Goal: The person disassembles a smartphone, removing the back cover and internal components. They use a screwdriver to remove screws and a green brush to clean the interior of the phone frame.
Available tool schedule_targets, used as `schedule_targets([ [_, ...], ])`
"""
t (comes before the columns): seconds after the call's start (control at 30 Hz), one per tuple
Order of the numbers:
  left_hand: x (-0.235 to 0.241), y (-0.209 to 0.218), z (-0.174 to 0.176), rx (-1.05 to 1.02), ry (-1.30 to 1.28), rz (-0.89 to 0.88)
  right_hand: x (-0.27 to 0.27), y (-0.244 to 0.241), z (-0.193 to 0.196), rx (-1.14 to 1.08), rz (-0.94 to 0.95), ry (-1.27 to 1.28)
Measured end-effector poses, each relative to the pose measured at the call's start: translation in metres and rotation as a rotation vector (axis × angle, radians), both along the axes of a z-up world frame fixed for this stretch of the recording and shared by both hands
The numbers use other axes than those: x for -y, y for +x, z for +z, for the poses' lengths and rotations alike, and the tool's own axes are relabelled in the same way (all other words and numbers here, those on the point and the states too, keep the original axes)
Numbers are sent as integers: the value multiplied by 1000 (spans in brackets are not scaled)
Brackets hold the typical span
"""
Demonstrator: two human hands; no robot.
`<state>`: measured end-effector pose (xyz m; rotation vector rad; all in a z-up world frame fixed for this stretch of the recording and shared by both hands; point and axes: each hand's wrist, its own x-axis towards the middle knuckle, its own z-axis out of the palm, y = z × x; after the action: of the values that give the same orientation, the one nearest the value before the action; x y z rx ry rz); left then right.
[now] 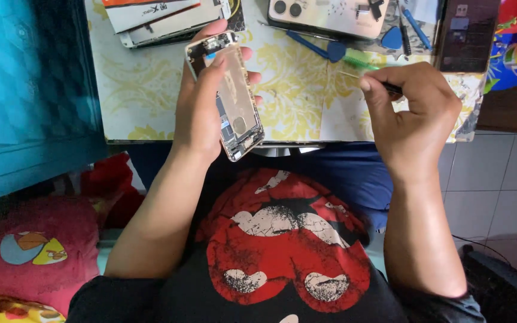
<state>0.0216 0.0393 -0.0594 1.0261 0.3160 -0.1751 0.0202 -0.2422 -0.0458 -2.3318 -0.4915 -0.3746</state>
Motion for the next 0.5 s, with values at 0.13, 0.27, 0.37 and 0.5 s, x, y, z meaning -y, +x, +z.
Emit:
schedule_targets([
  [0.13, -2, -2, -10, 24, 7, 6, 4, -6, -6, -114, -73, 222],
  [0.27, -7, 0, -19, 112, 280, 33, 9, -5, -21, -234, -52, 539],
  [0.37, -12, 5, -13, 126, 652, 3, -1, -5, -21, -215, -2, 570],
  [0.5, -17, 12, -5, 217, 958, -180, -8, 5, -35, 97, 93, 236],
])
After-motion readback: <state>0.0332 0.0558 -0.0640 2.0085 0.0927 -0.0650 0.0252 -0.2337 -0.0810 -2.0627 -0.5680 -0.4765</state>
